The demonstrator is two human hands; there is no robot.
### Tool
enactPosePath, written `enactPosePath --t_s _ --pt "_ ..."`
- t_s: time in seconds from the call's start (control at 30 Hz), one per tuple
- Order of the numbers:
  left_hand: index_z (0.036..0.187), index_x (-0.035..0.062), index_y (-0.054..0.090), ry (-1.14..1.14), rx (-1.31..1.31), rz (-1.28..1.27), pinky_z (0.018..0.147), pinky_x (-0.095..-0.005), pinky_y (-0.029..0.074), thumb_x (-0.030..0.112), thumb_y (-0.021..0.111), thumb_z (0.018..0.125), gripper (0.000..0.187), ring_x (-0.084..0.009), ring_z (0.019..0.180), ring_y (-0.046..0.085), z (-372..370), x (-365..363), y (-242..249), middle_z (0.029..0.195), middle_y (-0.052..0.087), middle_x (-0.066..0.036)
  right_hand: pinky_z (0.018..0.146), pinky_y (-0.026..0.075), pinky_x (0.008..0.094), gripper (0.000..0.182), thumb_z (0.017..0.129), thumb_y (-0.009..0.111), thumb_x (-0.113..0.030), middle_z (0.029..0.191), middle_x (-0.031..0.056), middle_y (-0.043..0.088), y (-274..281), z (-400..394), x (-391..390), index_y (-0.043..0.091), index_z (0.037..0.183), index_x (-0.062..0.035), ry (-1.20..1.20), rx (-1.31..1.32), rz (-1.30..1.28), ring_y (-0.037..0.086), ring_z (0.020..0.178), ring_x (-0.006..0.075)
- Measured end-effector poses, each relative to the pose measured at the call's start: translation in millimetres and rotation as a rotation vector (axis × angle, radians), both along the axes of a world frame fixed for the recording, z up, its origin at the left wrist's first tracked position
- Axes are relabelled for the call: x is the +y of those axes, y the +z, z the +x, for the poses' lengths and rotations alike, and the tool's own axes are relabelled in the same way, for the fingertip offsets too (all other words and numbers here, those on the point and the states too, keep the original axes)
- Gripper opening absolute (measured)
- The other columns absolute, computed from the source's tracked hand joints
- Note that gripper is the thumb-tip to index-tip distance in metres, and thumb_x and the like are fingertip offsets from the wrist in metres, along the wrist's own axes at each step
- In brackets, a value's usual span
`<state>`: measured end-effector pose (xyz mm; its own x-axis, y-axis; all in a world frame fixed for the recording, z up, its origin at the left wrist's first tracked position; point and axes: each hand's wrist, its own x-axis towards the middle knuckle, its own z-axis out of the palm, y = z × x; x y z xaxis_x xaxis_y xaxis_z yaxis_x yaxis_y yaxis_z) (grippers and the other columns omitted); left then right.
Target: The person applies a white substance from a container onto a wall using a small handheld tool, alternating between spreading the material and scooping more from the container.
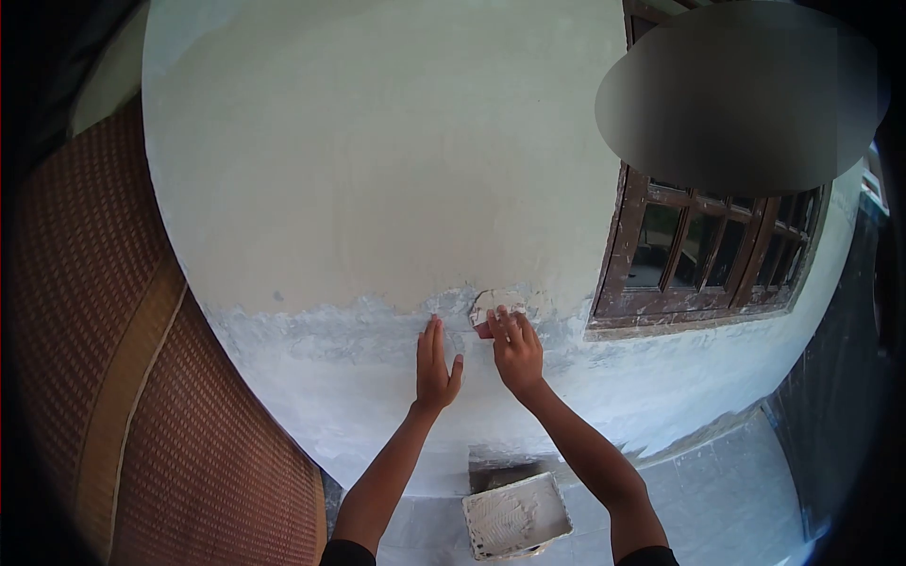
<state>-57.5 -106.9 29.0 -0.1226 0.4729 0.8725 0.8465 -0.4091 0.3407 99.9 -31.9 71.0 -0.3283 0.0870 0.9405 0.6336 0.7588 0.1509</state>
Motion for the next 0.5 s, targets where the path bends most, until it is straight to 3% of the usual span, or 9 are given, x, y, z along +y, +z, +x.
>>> enactPosePath --t_s 0.27,0.5 --pt "0.143 -0.0043 0.03 0.137 0.132 -0.015 0.11 -0.0514 0.025 0.021 0.049 0.09 0.061 -0.0366 0.136 0.033 -15.2 18.6 -18.2 0.148 0.031 -0.021 0.075 0.058 0.0355 0.046 0.076 0.063 -0.001 0.125 0.0156 0.055 -0.1 -4.2 -3.6 0.058 0.121 -0.0021 -0.149 -0.131 0.002 0.059 0.101 0.036" --pt "0.139 -0.0043 0.037 0.268 0.239 -0.015 0.109 -0.048 0.027 0.024 0.049 0.091 0.058 -0.0327 0.133 0.039 -22.2 34.0 -31.4 0.146 0.037 -0.019 0.068 0.059 0.032 0.045 0.076 0.063 -0.002 0.122 0.0169 0.056 -3.4 -3.8 1.1 0.058 0.12 -0.0009 -0.248 -0.209 0.096 0.061 0.098 0.0331"
